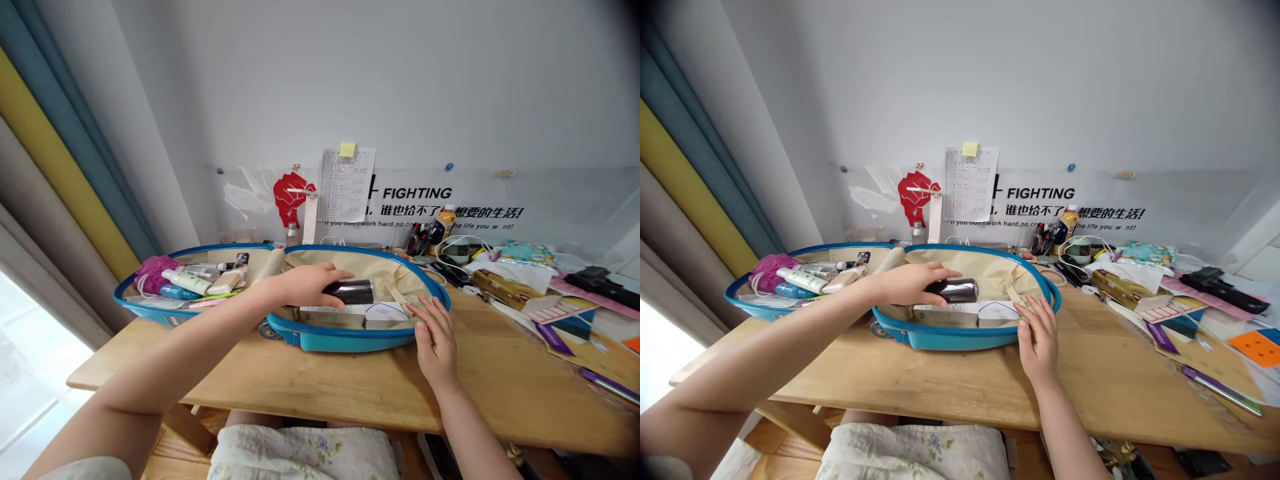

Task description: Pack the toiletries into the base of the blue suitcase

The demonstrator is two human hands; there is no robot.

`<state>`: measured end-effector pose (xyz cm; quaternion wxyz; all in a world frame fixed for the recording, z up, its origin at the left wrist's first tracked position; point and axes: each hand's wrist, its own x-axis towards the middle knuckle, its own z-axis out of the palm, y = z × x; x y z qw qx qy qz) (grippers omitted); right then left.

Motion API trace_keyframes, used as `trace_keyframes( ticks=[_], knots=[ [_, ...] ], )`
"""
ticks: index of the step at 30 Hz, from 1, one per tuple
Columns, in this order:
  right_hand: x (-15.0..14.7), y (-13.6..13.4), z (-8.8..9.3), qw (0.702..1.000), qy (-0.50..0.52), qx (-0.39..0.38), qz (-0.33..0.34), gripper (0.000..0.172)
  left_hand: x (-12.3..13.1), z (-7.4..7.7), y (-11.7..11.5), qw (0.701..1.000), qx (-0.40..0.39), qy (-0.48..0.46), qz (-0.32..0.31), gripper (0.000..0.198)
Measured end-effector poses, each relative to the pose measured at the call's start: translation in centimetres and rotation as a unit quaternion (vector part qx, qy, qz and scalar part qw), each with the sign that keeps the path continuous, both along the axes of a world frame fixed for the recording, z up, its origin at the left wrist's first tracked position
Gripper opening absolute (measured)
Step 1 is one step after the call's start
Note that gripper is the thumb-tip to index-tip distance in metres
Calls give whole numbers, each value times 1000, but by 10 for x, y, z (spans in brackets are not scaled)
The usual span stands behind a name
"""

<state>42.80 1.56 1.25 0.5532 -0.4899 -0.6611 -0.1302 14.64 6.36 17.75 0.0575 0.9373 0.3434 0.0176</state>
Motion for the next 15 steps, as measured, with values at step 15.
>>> trace_keyframes(
  ticks=[15],
  knots=[
    [-1, -2, 2, 1000, -7, 8, -1, 31, 35, -63, 11, 994, -38, 106, 13, 50]
  ],
)
